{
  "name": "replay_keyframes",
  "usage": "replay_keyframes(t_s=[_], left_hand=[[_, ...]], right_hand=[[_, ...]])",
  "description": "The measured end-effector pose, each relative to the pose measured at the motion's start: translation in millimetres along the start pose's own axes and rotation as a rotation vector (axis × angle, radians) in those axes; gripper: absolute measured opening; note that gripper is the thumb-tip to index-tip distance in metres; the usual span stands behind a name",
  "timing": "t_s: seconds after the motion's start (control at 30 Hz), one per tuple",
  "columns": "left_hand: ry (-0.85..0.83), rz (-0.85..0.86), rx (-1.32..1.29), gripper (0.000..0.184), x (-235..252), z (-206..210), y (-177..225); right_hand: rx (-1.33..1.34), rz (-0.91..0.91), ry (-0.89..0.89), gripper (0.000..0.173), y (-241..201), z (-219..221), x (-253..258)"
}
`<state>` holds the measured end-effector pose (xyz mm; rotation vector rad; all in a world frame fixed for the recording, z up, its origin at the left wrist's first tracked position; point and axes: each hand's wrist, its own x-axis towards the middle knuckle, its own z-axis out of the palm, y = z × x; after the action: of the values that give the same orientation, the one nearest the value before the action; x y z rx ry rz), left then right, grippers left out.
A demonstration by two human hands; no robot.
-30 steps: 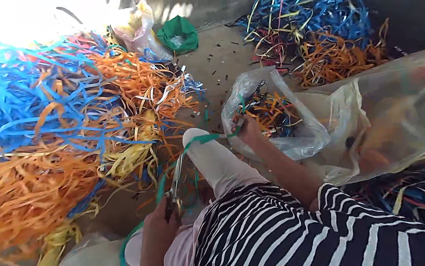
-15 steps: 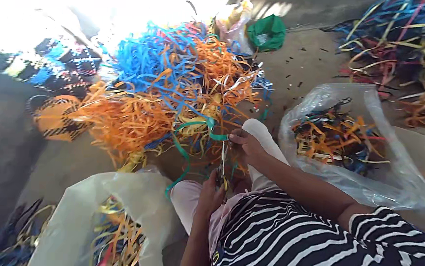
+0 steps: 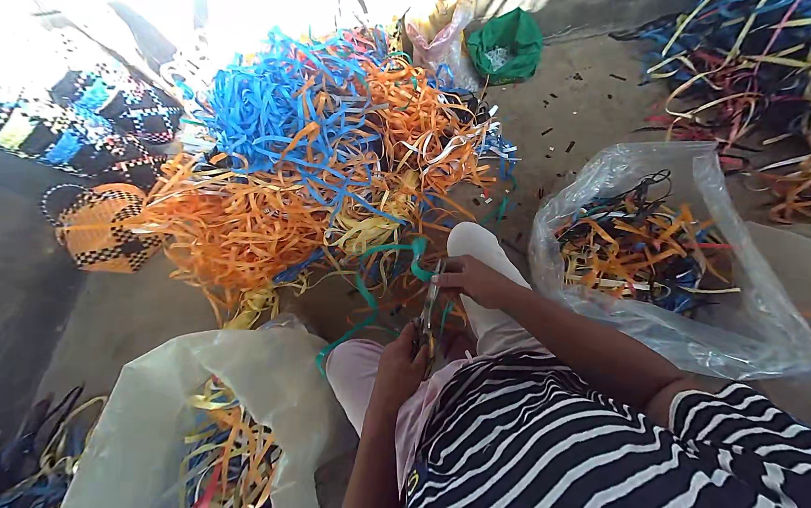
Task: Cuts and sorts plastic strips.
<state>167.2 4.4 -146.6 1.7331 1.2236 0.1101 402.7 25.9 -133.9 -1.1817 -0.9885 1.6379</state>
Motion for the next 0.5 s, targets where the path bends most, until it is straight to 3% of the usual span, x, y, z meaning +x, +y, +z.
replay_keyframes(t_s=[0.27,0.4,0.5], left_hand=[[-0.074,-0.048,0.059,0.032,-13.8,-12.9,-10.8],[0.353,0.280,0.089,0.035,-13.6,-17.8,-22.0],[0.417,0.438,0.090,0.041,5.8,-10.6,1.1]], right_hand=[[0.103,-0.048,0.142,0.014,17.7,-4.7,1.4],[-0.267,-0.044,0.019,0.025,12.9,-9.2,-2.0],[-0.506,-0.049,-0.172,0.030,7.2,7.0,-7.0]])
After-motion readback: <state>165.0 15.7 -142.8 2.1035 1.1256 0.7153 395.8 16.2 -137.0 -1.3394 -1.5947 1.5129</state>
